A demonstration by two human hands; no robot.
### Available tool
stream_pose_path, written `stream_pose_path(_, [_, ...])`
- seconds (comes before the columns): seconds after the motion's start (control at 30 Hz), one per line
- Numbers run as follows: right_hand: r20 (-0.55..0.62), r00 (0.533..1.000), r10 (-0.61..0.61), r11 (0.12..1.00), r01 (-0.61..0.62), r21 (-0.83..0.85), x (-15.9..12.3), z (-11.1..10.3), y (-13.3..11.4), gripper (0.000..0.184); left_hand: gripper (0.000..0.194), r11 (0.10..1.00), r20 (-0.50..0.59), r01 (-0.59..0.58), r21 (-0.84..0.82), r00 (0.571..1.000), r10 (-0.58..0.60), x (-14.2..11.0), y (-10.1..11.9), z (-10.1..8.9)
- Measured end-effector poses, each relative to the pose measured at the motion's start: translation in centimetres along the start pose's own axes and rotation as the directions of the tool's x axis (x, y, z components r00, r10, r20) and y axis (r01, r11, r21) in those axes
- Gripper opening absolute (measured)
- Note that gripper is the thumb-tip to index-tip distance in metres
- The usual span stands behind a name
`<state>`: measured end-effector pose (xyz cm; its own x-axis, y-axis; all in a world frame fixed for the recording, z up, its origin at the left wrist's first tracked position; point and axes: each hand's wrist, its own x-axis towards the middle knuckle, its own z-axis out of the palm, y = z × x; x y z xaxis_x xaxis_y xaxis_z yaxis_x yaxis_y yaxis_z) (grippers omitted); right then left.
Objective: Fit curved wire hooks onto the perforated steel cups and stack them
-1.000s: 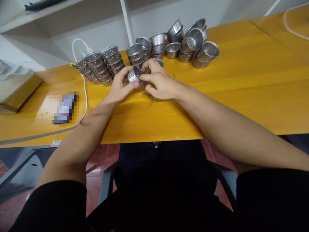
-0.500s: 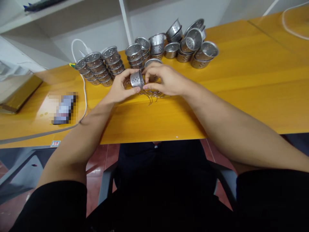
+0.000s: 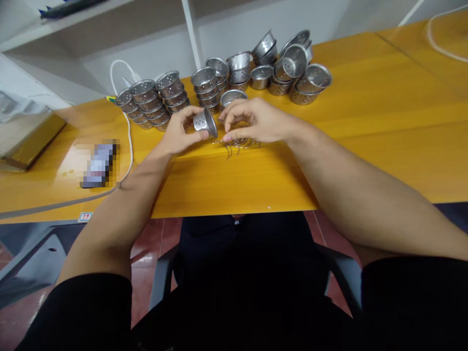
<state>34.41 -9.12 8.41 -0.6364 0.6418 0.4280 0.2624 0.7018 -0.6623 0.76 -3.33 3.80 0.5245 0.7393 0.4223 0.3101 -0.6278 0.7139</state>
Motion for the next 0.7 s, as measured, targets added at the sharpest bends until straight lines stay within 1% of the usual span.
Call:
stream_pose_path(0.1, [0.012,1.0,0.003,0.993,-0.002,-0.115,-0.3,-0.2,0.7,0.044,0.121,1.0,-0.09,0.025,-0.007,0.996,-0.026,0.4,-2.4,-0.1])
stream_pose_path(0.17, [0.021,0.999,0.029,0.986,-0.025,-0.167,-0.4,-0.1,0.8,0.049,0.12,1.0,-0.1,0.008,-0.013,0.995,-0.01,0.6,-3.4,0.1])
stream_pose_path(0.2, [0.001,0.999,0.042,0.981,-0.041,-0.187,-0.3,0.0,0.6,0.051,0.119,1.0,-0.096,0.001,-0.011,0.995,-0.002,0.6,-3.6,0.4])
stream_pose_path(0.27, [-0.084,0.995,0.05,0.974,-0.067,-0.218,-0.2,0.4,0.0,0.051,0.115,1.0,-0.079,-0.007,-0.009,0.997,0.006,0.5,-3.4,1.0])
stream_pose_path(0.33, [-0.153,0.988,0.012,0.974,-0.046,-0.223,0.1,0.9,-0.8,0.052,0.113,0.999,-0.045,-0.023,-0.034,0.999,0.022,0.3,-2.8,1.8])
stream_pose_path(0.4, [-0.138,0.989,-0.049,0.978,0.02,-0.205,0.4,1.4,-1.5,0.051,0.114,0.995,-0.006,-0.057,-0.085,0.998,0.056,0.2,-2.2,2.4])
stream_pose_path(0.47, [-0.093,0.994,-0.063,0.979,0.044,-0.201,0.7,1.6,-1.6,0.047,0.116,0.992,0.007,-0.074,-0.1,0.997,0.075,0.3,-1.8,2.7])
stream_pose_path(0.53, [-0.109,0.994,-0.004,0.97,-0.022,-0.242,0.7,1.3,-1.3,0.045,0.115,0.997,-0.01,-0.049,-0.055,0.999,0.049,0.5,-1.8,2.6])
stream_pose_path(0.63, [-0.226,0.969,0.104,0.92,-0.18,-0.349,0.6,0.3,-0.2,0.046,0.115,1.0,-0.05,0.002,0.008,0.999,-0.002,0.7,-2.2,2.0])
stream_pose_path(0.7, [-0.282,0.949,0.142,0.889,-0.248,-0.385,0.7,-0.3,0.8,0.05,0.116,1.0,-0.062,0.009,0.008,0.998,-0.009,0.6,-2.4,1.6])
